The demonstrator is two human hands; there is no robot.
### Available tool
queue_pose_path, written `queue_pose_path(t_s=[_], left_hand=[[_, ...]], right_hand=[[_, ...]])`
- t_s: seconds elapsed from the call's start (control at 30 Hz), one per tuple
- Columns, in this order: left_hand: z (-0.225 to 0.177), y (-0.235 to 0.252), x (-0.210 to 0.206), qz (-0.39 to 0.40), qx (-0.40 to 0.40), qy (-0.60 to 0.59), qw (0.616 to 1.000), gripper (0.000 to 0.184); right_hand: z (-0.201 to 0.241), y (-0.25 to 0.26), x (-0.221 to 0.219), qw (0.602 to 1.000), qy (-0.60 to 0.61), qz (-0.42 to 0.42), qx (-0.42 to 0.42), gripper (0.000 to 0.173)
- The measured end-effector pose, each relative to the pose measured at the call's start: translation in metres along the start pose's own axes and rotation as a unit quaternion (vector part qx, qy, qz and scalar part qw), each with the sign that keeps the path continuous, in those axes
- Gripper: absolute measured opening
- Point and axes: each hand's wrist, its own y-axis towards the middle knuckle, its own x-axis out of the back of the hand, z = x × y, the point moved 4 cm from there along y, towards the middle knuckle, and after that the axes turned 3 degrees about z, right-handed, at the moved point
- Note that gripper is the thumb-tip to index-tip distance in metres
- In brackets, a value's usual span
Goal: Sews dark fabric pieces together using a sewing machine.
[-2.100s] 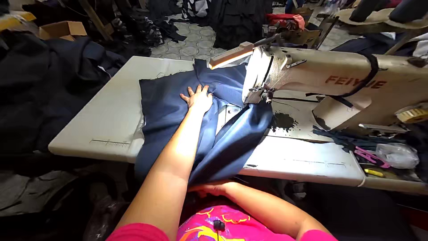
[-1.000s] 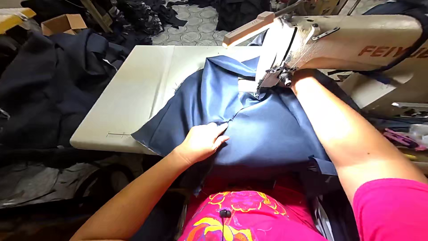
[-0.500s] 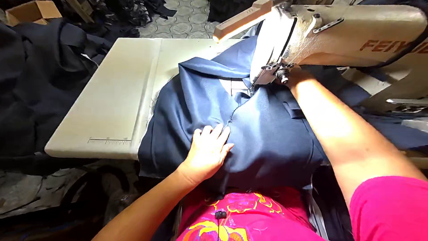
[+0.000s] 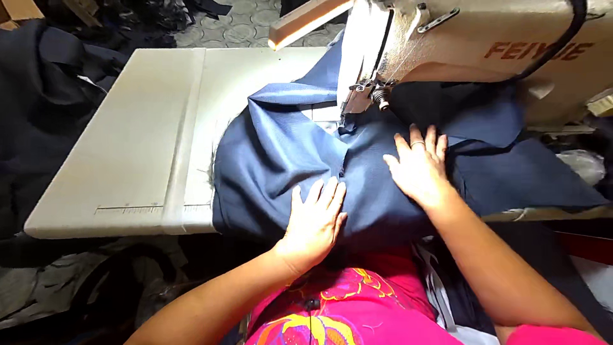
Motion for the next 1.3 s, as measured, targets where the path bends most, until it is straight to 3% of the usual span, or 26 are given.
queue_pose_path(t_s=[0.13, 0.2, 0.33, 0.43, 0.6, 0.83, 0.9, 1.03, 1.2, 1.3], left_hand=[[0.015, 0.026, 0.017, -0.032, -0.116, 0.017, 0.993, 0.039], [0.022, 0.046, 0.029, -0.01, -0.199, 0.002, 0.98, 0.034], [0.039, 0.088, 0.043, 0.059, -0.323, 0.017, 0.945, 0.024], [0.053, 0.099, 0.051, 0.049, -0.337, 0.053, 0.939, 0.02], [0.079, 0.094, 0.053, 0.036, -0.296, -0.076, 0.951, 0.021], [0.091, 0.098, 0.055, 0.057, -0.269, -0.229, 0.934, 0.012], [0.09, 0.102, 0.056, 0.081, -0.274, -0.241, 0.927, 0.012], [0.091, 0.102, 0.055, 0.094, -0.294, -0.247, 0.919, 0.028], [0.089, 0.101, 0.059, 0.091, -0.292, -0.235, 0.923, 0.021], [0.09, 0.102, 0.058, 0.105, -0.313, -0.245, 0.911, 0.031]], right_hand=[[0.064, -0.036, -0.001, 0.969, 0.149, -0.151, 0.128, 0.029], [0.079, -0.051, -0.015, 0.961, 0.203, -0.14, 0.126, 0.028], [0.087, -0.062, -0.035, 0.976, 0.174, -0.084, 0.097, 0.033], [0.087, -0.055, -0.028, 0.973, 0.177, -0.098, 0.11, 0.028], [0.08, -0.023, -0.022, 0.932, 0.268, -0.128, 0.209, 0.017], [0.083, -0.032, -0.037, 0.959, 0.226, -0.121, 0.124, 0.024], [0.084, -0.035, -0.039, 0.961, 0.216, -0.132, 0.11, 0.025], [0.084, -0.035, -0.039, 0.962, 0.209, -0.135, 0.116, 0.024], [0.084, -0.035, -0.038, 0.962, 0.208, -0.128, 0.122, 0.024], [0.084, -0.034, -0.038, 0.96, 0.211, -0.133, 0.125, 0.023]])
